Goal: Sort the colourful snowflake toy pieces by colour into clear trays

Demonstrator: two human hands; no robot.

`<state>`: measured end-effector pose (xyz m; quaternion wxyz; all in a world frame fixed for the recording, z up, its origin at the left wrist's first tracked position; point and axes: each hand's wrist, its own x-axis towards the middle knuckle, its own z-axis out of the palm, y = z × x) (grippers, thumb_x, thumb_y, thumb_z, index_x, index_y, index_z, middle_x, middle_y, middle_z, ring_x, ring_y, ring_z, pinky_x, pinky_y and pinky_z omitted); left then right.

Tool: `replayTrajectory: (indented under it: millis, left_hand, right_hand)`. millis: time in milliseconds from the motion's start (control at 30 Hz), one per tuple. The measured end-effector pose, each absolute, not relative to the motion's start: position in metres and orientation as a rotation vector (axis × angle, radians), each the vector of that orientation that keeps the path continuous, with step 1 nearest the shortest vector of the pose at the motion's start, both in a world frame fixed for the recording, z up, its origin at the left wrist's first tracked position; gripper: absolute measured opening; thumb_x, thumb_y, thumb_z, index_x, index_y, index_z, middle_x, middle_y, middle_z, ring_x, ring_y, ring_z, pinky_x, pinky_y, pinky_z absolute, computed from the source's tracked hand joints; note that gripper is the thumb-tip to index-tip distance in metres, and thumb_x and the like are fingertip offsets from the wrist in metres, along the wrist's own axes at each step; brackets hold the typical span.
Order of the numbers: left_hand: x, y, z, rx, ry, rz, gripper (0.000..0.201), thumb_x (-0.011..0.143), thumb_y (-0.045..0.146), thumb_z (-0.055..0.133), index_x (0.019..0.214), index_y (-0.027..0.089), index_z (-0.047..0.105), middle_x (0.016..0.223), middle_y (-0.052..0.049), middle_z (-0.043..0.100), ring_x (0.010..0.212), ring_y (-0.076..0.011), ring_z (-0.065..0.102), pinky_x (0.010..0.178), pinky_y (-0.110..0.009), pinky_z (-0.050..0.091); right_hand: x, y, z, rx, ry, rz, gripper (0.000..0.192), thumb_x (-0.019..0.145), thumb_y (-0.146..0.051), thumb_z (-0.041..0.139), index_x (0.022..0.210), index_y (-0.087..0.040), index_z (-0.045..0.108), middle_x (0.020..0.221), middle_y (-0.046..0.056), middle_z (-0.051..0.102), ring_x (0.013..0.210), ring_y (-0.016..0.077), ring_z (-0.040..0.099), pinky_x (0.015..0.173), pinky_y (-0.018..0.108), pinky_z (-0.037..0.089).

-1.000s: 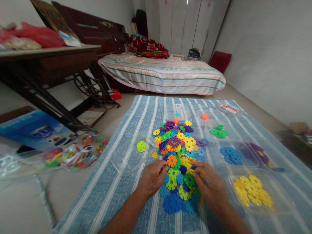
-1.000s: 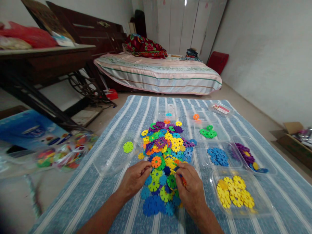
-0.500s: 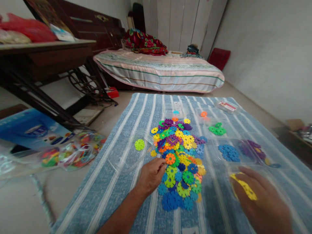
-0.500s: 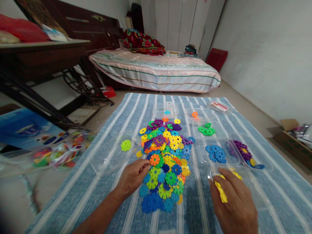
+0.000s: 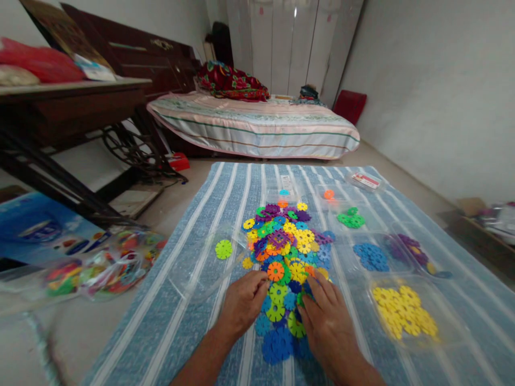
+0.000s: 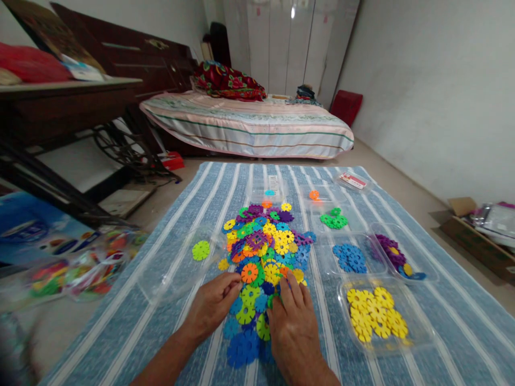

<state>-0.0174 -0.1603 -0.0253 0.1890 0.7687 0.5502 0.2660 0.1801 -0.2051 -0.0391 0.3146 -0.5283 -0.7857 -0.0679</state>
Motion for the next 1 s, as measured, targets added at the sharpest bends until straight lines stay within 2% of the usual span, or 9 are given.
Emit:
replayTrajectory:
  millis: [300,433,567,667,867,1000]
  left_hand:
    - [-0.018,-0.160,-0.026,2.137,1.548,0.720,0.020,0.086,0.028,0.043,0.082,0.020,0.061,0.069,0.001,0.060,0.066,-0.0125,0.058,0.061,-0.022,0.041]
    - [-0.019,-0.160,-0.029,2.143,1.549,0.710,0.019,0.086,0.027,0.043,0.082,0.020,0.061,0.069,0.000,0.060,0.066,-0.0125,0.058,0.060,-0.022,0.040]
    - [-0.018,-0.160,-0.028,2.151,1.553,0.702,0.019,0.086,0.027,0.043,0.082,0.020,0.060,0.072,0.000,0.061,0.068,-0.0129,0.058,0.060,-0.022,0.041]
    - [-0.017,-0.160,-0.026,2.156,1.550,0.713,0.019,0.086,0.027,0.043,0.080,0.020,0.060,0.072,0.000,0.062,0.069,-0.0129,0.058,0.060,-0.022,0.041]
    - [-0.016,-0.161,-0.026,2.156,1.540,0.740,0.019,0.086,0.025,0.043,0.082,0.020,0.061,0.071,0.000,0.061,0.069,-0.0123,0.058,0.061,-0.022,0.041]
    - [-0.017,-0.161,-0.028,2.155,1.545,0.735,0.019,0.086,0.025,0.044,0.085,0.020,0.061,0.073,0.000,0.062,0.070,-0.0125,0.059,0.062,-0.022,0.042]
  right_hand:
    - [0.205,-0.190,-0.017,-1.226,-2.026,-0.175,0.015,0.085,-0.012,0.048,0.086,-0.018,0.062,0.098,0.009,0.063,0.102,0.0215,0.055,0.087,0.041,0.047]
    - [0.245,-0.149,0.021,-1.271,-1.901,-0.478,0.010,0.085,-0.018,0.053,0.084,-0.016,0.063,0.093,0.011,0.066,0.097,0.0223,0.058,0.087,0.041,0.047]
    - [0.268,-0.119,0.053,-1.442,-1.659,-0.700,0.020,0.085,-0.028,0.056,0.095,-0.013,0.064,0.092,0.013,0.067,0.093,0.0244,0.060,0.084,0.041,0.048]
    - [0.257,-0.122,0.049,-1.392,-1.728,-0.590,0.018,0.086,-0.027,0.054,0.094,-0.014,0.063,0.089,0.011,0.067,0.089,0.0222,0.061,0.082,0.037,0.049]
    - [0.206,-0.157,-0.007,-1.315,-2.072,-0.075,0.014,0.087,-0.021,0.049,0.088,-0.018,0.063,0.092,0.008,0.064,0.093,0.0200,0.057,0.085,0.038,0.049]
    - [0.181,-0.166,-0.021,-1.313,-2.134,0.000,0.015,0.086,-0.020,0.049,0.091,-0.018,0.064,0.099,0.010,0.062,0.106,0.0228,0.052,0.093,0.042,0.045]
